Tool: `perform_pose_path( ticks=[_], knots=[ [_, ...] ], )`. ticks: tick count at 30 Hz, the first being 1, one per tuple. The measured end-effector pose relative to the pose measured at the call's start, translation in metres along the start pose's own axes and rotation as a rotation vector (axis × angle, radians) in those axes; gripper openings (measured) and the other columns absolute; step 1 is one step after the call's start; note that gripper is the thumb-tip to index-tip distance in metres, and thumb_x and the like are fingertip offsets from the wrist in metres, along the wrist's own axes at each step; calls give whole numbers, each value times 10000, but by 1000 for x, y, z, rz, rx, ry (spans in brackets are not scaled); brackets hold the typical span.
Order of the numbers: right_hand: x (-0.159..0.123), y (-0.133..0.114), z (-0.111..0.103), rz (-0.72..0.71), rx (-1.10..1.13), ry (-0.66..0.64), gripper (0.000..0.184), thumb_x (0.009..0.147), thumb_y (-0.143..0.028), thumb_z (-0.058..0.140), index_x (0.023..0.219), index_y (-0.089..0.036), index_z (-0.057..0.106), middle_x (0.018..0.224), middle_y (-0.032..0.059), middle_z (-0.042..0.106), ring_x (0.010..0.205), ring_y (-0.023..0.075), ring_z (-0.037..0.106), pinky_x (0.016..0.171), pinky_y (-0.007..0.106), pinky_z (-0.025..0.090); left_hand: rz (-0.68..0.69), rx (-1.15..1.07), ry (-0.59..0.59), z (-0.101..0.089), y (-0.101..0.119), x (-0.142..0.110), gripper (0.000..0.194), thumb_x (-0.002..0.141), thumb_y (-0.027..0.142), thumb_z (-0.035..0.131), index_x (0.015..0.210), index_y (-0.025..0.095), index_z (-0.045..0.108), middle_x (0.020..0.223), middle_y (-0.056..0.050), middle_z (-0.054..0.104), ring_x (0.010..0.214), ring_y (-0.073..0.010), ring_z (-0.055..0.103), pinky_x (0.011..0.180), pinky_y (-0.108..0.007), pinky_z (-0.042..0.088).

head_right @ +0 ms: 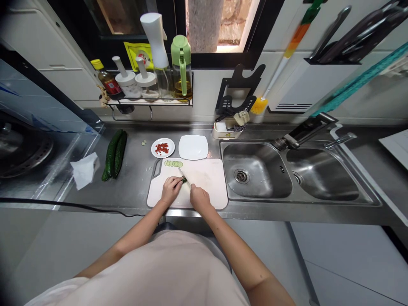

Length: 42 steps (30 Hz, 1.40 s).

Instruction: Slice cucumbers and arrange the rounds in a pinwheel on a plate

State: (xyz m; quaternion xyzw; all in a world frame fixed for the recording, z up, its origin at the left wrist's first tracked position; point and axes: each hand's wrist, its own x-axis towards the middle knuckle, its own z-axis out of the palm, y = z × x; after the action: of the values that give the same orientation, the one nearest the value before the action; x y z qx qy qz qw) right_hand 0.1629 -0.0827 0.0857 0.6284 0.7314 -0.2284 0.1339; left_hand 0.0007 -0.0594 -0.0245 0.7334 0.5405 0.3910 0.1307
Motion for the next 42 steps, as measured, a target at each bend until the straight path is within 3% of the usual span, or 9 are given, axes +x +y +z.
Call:
perform_pose_path(
  ticks=[27, 42],
  knots=[
    [2, -2, 3, -9, -3, -25, 277, 934, -156, 294, 1144, -139, 474, 960, 152, 663, 934, 242, 639, 731, 297, 423, -11, -10, -16, 1, -1, 1, 227, 913, 275, 492, 1034, 228, 678, 908, -64, 637, 902, -176, 566, 799, -329, 467],
    [-21, 5, 4, -3, -31, -75, 275, 887, -93, 355, 1135, -136, 466, 947, 148, 658, 926, 228, 638, 723, 287, 417, 1, -20, -20, 0, 0, 1, 219, 904, 241, 504, 1043, 230, 673, 936, -63, 634, 918, -172, 558, 814, -327, 472]
  ],
)
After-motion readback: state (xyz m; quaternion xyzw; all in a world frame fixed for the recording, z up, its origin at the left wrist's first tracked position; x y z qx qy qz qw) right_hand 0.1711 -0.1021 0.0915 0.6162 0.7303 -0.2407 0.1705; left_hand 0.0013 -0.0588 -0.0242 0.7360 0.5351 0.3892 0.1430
